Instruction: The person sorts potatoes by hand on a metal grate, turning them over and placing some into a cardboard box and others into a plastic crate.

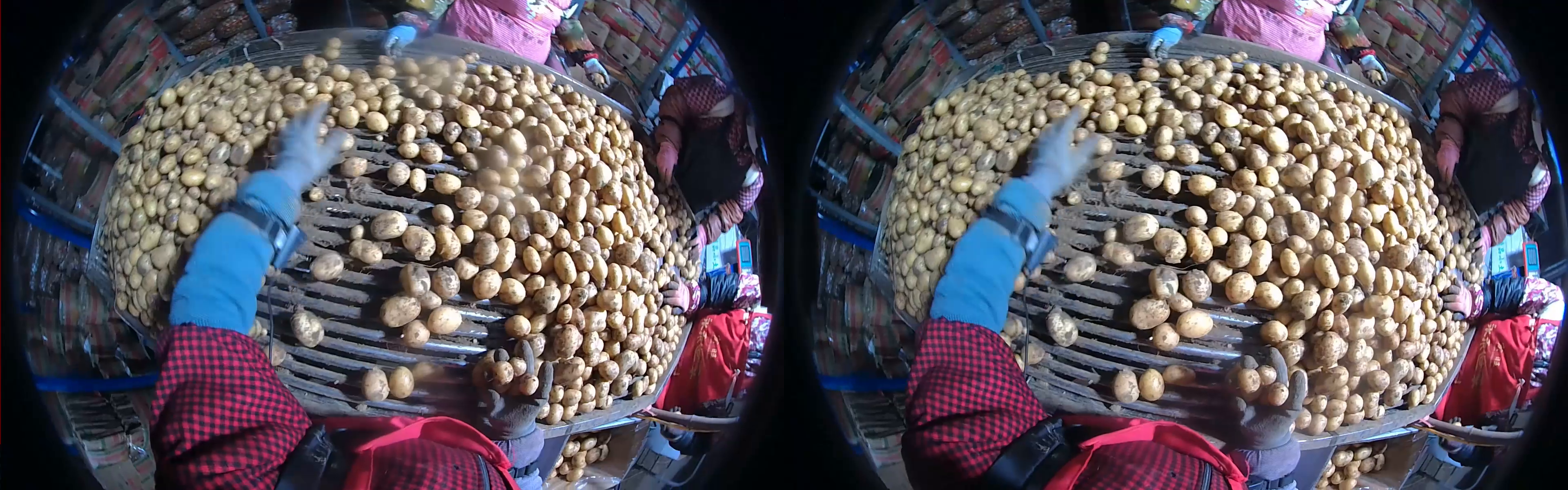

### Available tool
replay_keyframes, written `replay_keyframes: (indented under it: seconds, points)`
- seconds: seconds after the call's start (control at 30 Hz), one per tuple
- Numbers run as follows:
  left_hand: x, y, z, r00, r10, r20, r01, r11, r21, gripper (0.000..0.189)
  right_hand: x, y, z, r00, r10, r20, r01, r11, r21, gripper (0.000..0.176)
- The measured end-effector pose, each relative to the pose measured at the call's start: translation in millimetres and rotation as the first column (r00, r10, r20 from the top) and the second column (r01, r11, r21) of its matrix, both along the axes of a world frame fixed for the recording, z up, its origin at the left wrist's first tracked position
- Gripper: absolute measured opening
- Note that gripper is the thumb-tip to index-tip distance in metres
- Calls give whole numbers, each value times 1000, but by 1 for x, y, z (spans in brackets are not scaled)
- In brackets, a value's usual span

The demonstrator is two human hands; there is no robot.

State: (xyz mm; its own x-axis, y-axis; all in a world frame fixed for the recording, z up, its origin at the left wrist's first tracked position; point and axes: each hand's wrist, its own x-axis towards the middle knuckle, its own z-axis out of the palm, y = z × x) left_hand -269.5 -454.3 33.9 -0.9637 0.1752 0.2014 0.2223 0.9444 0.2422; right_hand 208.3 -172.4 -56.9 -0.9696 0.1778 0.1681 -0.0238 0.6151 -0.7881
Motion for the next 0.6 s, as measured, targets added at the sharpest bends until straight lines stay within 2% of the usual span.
replay_keyframes:
  seconds: [0.03,0.07,0.1,0.13,0.17,0.2,0.23,0.27,0.3,0.33,0.37,0.4,0.43,0.47,0.5,0.53,0.57,0.6]
  points:
    - [-20,-13,1,986,161,35,-160,986,-45,78,2,0,2,995,-46,85,48,999,-23,100]
    - [-57,-41,-17,978,176,108,-172,984,-49,81,-1,0,8,994,-60,92,63,998,-27,100]
    - [-63,-42,-23,979,184,92,-170,975,-146,81,-6,0,16,983,-106,148,42,922,384,85]
    - [-64,-41,-30,978,193,77,-170,955,-242,81,-9,-2,18,968,-164,188,-24,689,724,72]
    - [-55,-31,-21,980,152,128,-118,964,-238,78,-6,-5,17,956,-210,206,-119,366,923,62]
    - [-43,-20,-12,977,119,177,-76,970,-231,75,1,-6,7,878,-263,401,-179,596,782,61]
    - [-35,-14,-20,988,116,107,-83,959,-269,71,1,-5,5,883,-267,386,-425,-108,899,62]
    - [-18,-2,-8,980,120,160,-65,947,-313,69,0,-3,4,897,-259,358,-420,-754,506,63]
    - [-4,8,-9,985,76,154,-14,929,-370,68,-1,-2,4,901,-257,350,-413,-758,506,63]
    - [13,13,-12,988,37,153,32,904,-425,68,-1,0,4,908,-192,371,-416,-329,848,64]
    - [29,12,-29,997,-19,73,46,920,-388,68,1,0,3,926,-119,358,-329,210,921,67]
    - [44,9,-50,997,-73,-12,64,933,-353,68,2,0,2,949,-62,309,-183,692,698,72]
    - [66,6,-63,979,-180,94,199,942,-272,70,2,1,0,971,-35,238,-27,968,251,79]
    - [88,4,-70,936,-297,189,329,928,-176,72,3,2,-2,985,-49,166,95,954,-284,86]
    - [112,2,-72,893,-428,139,449,870,-204,66,6,0,-8,986,-49,161,93,955,-283,86]
    - [126,0,-71,829,-552,93,556,796,-238,61,8,-3,-18,997,-64,34,73,856,-512,93]
    - [130,-1,-56,830,-550,87,554,798,-238,61,8,-4,-22,991,-107,-86,15,708,-706,101]
    - [136,-4,-32,789,-591,168,593,804,42,51,6,-2,-17,991,-101,-89,9,711,-703,101]
